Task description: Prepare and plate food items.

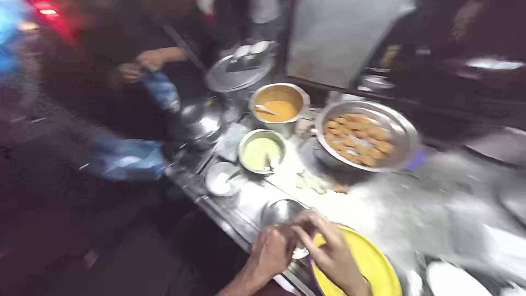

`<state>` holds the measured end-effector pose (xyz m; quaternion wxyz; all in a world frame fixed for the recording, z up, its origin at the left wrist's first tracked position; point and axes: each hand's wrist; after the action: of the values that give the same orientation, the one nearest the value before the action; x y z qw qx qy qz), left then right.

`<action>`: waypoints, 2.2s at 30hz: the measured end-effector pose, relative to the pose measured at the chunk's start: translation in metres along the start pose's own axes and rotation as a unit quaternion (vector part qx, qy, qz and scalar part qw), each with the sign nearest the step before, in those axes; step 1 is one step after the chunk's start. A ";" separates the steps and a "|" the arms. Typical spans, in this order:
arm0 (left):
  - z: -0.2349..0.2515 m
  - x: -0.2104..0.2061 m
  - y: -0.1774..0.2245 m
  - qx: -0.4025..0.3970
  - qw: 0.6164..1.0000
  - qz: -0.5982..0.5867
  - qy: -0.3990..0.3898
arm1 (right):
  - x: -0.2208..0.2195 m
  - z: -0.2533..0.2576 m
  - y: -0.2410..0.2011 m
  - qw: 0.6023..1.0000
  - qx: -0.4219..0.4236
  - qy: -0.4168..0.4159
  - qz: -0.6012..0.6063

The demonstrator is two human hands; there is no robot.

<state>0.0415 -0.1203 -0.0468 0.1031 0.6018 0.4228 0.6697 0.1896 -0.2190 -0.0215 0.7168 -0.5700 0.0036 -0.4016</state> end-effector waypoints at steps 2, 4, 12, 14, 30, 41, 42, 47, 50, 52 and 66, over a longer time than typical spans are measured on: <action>-0.002 -0.002 -0.012 -0.012 1.000 0.010 0.011 | -0.006 0.004 0.010 0.999 0.007 -0.012 -0.032; 0.003 -0.014 -0.013 -0.041 0.999 0.007 0.015 | 0.002 -0.007 0.025 0.991 -0.013 -0.012 -0.136; 0.004 -0.012 -0.007 -0.050 0.994 0.015 0.100 | 0.001 -0.018 0.049 0.922 -0.034 -0.128 -0.363; 0.004 -0.013 -0.009 -0.053 0.993 0.012 0.105 | 0.000 -0.019 0.053 0.914 -0.042 -0.152 -0.375; 0.001 -0.009 -0.012 -0.054 0.995 -0.020 0.080 | -0.003 -0.019 0.059 0.883 -0.087 -0.236 -0.396; 0.001 -0.009 -0.010 -0.054 0.994 -0.029 0.095 | -0.012 -0.023 0.068 0.872 -0.115 -0.277 -0.386; 0.001 -0.010 -0.011 -0.058 0.993 -0.026 0.095 | -0.012 -0.023 0.068 0.871 -0.119 -0.283 -0.383; 0.000 -0.008 -0.010 -0.069 0.994 -0.028 0.078 | -0.008 -0.023 0.073 0.864 -0.134 -0.315 -0.369; 0.001 -0.008 -0.011 -0.068 0.995 -0.033 0.071 | -0.009 -0.026 0.078 0.857 -0.147 -0.329 -0.368; 0.001 -0.008 -0.010 -0.059 0.996 -0.037 0.064 | -0.009 -0.027 0.078 0.855 -0.155 -0.337 -0.363; 0.002 -0.009 -0.010 -0.024 0.998 -0.011 0.063 | -0.010 -0.025 0.073 0.838 -0.187 -0.342 -0.382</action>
<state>0.0422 -0.1190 -0.0605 0.0978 0.5513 0.4189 0.7148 0.2129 -0.2312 -0.0952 0.3419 -0.7507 -0.3846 -0.4143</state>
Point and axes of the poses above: each hand's wrist, its own z-axis towards the middle knuckle, its own x-axis out of the back of the hand, y = z × x, and after that the axes turned 10 degrees about -z, right-handed
